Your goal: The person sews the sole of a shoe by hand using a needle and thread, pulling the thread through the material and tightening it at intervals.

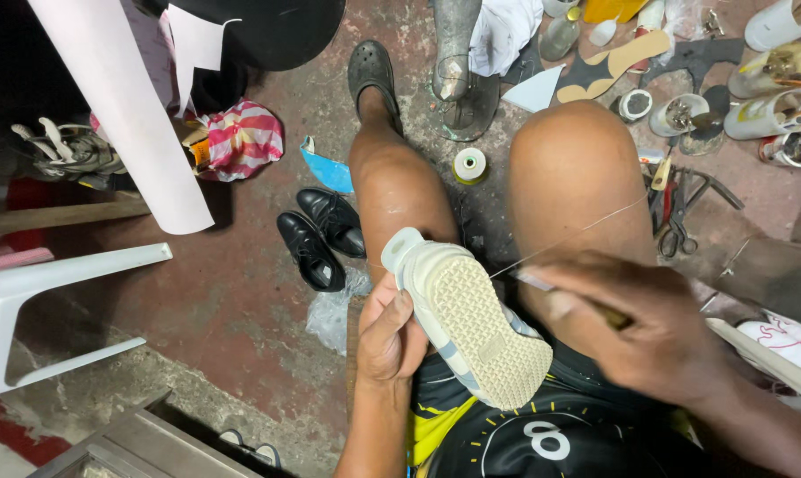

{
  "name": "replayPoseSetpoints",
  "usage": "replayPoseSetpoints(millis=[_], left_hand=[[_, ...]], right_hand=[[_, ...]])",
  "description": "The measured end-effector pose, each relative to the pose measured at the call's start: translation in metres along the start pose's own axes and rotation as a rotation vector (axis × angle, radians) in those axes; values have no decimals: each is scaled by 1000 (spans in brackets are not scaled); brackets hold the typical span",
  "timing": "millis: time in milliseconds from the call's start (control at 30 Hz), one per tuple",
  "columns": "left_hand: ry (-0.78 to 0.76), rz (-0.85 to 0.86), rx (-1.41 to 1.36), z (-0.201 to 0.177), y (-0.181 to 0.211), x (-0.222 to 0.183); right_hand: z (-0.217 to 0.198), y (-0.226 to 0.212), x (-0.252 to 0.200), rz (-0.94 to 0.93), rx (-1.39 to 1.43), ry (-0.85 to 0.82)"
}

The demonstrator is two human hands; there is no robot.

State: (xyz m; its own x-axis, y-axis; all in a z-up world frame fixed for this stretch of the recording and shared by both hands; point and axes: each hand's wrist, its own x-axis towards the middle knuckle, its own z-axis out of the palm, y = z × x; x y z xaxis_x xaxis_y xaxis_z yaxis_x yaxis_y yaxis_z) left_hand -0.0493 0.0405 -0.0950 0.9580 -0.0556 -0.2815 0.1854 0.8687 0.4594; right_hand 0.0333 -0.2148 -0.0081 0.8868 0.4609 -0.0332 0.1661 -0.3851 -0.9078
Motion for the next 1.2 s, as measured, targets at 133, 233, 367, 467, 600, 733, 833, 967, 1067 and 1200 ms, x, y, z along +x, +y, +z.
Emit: replayPoseSetpoints(millis=[133,233,367,467,600,733,833,967,1067,1200], left_hand=[[-17,-12,8,0,-2,-3],[-31,-18,14,0,-2,-5],[-32,-21,2,0,-4,-5],[-31,-31,-21,-2,-5,-4],[-29,-32,-49,-5,-7,-4],[-41,-37,-104,-9,-12,-1],[-59,-38,-141,-11,-16,2],[-71,-32,-143,-11,-17,4],[-64,-26,-123,-9,-18,3],[-50,-7,-72,-5,-16,2]], right_hand=[[21,-25,11,-174,24,-100],[27,-35,16,-192,10,-101],[26,-34,17,-194,-20,-132],[26,-33,16,-177,-22,-141],[29,-35,15,-172,-20,-147],[30,-38,17,-187,-33,-150],[29,-40,18,-205,-22,-145],[27,-43,20,-160,-39,-156],[24,-44,20,-164,-65,-156],[24,-44,18,-190,-104,-121]])
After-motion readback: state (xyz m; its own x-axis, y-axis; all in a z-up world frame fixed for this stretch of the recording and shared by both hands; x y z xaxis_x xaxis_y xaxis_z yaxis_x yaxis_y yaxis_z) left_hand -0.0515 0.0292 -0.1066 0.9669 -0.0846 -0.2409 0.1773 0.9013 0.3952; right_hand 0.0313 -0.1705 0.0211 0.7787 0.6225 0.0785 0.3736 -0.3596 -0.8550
